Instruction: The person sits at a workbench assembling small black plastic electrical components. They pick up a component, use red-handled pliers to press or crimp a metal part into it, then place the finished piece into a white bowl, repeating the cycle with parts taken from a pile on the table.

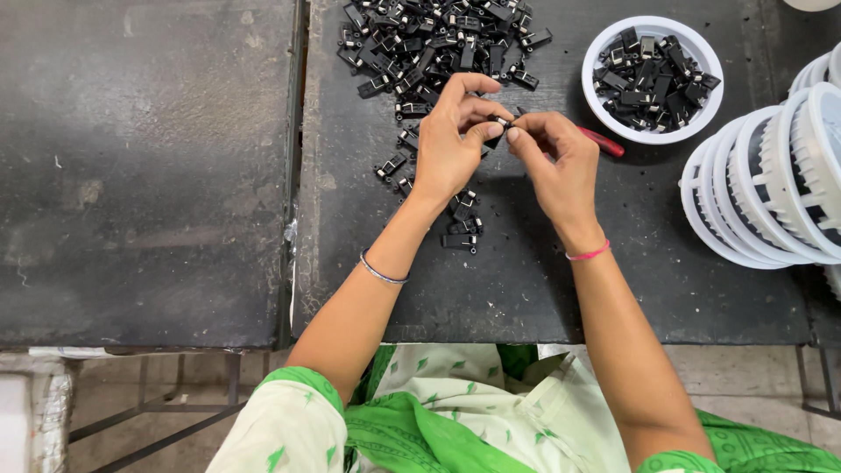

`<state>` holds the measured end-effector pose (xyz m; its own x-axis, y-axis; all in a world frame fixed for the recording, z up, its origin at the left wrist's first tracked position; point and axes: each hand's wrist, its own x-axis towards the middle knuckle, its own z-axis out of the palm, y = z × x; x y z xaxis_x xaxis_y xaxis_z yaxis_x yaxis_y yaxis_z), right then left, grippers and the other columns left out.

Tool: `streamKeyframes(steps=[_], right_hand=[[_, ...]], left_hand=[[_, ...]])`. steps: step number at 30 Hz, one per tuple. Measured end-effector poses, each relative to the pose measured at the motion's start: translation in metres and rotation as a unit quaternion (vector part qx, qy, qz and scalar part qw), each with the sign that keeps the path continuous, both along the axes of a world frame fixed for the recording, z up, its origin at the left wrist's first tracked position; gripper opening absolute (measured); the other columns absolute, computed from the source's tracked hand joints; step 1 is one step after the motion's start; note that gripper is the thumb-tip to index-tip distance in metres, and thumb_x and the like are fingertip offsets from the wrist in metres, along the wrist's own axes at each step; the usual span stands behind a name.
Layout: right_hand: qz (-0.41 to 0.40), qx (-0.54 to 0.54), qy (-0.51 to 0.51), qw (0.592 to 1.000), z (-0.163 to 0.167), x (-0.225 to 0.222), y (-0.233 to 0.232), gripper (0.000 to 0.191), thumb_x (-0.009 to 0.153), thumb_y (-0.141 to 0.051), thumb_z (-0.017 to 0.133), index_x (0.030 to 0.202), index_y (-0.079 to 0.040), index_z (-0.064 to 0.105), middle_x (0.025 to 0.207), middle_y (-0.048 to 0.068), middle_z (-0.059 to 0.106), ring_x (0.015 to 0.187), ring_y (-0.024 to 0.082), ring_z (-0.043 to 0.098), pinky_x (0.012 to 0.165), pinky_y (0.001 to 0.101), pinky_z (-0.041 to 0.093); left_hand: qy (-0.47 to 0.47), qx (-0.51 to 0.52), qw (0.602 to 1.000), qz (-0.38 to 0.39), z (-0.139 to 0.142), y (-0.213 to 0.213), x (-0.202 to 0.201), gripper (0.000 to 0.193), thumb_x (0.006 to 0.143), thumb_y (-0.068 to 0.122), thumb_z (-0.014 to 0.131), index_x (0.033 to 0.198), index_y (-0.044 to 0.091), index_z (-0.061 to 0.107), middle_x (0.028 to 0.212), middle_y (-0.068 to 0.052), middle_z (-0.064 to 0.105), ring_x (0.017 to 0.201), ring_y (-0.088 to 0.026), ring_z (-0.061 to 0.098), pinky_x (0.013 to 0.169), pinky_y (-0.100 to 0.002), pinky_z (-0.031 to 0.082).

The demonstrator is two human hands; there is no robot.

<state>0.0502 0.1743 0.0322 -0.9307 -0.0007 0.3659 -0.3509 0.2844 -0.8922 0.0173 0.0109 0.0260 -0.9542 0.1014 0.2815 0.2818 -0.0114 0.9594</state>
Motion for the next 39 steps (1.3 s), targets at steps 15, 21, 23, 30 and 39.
streamKeyframes(steps=[15,21,23,30,39], right_hand=[[0.074,-0.177,-0.107,0.976,-0.021,0.020,0.026,0.017,0.105,-0.015,0.066,0.110,0.001,0.068,0.093,0.005,0.071,0.081,0.010,0.068,0.075,0.0243,0.056],[0.115,-0.183,-0.208,0.954,-0.017,0.030,0.038,0.016,0.102,-0.017,0.066,0.105,-0.002,0.065,0.087,0.004,0.070,0.073,0.010,0.068,0.065,0.0233,0.055],[0.123,-0.192,-0.227,0.947,-0.019,0.030,0.030,0.015,0.101,-0.017,0.066,0.105,-0.003,0.065,0.087,0.005,0.070,0.071,0.011,0.067,0.062,0.0230,0.054],[-0.001,-0.438,-0.155,0.885,-0.029,0.006,0.018,0.023,0.106,-0.025,0.066,0.115,-0.003,0.063,0.095,0.008,0.073,0.071,0.011,0.066,0.062,0.0233,0.054],[0.015,-0.267,-0.163,0.950,-0.024,0.004,0.024,0.026,0.106,-0.020,0.062,0.126,-0.002,0.062,0.092,0.005,0.071,0.070,0.009,0.066,0.060,0.0217,0.052]], left_hand=[[0.031,0.013,0.999,-0.005,-0.010,0.015,0.036,0.075,0.091,-0.010,0.072,0.155,0.014,0.040,0.107,-0.007,0.071,0.096,-0.016,0.075,0.084,-0.029,0.059],[0.055,0.010,0.998,-0.004,-0.008,0.019,0.042,0.078,0.092,-0.004,0.075,0.156,0.014,0.035,0.115,-0.010,0.070,0.098,-0.017,0.074,0.088,-0.030,0.060],[0.057,0.006,0.998,0.015,-0.008,0.019,0.042,0.074,0.093,-0.001,0.074,0.156,0.013,0.036,0.116,-0.010,0.072,0.097,-0.017,0.075,0.087,-0.030,0.060],[0.084,0.004,0.992,0.098,-0.027,-0.039,0.016,0.055,0.102,0.005,0.068,0.150,0.008,0.042,0.110,-0.008,0.073,0.086,-0.014,0.072,0.080,-0.027,0.060],[0.070,-0.051,0.965,0.248,-0.016,-0.057,-0.003,0.019,0.102,0.007,0.067,0.121,0.007,0.066,0.098,-0.003,0.075,0.080,-0.011,0.072,0.073,-0.025,0.058]])
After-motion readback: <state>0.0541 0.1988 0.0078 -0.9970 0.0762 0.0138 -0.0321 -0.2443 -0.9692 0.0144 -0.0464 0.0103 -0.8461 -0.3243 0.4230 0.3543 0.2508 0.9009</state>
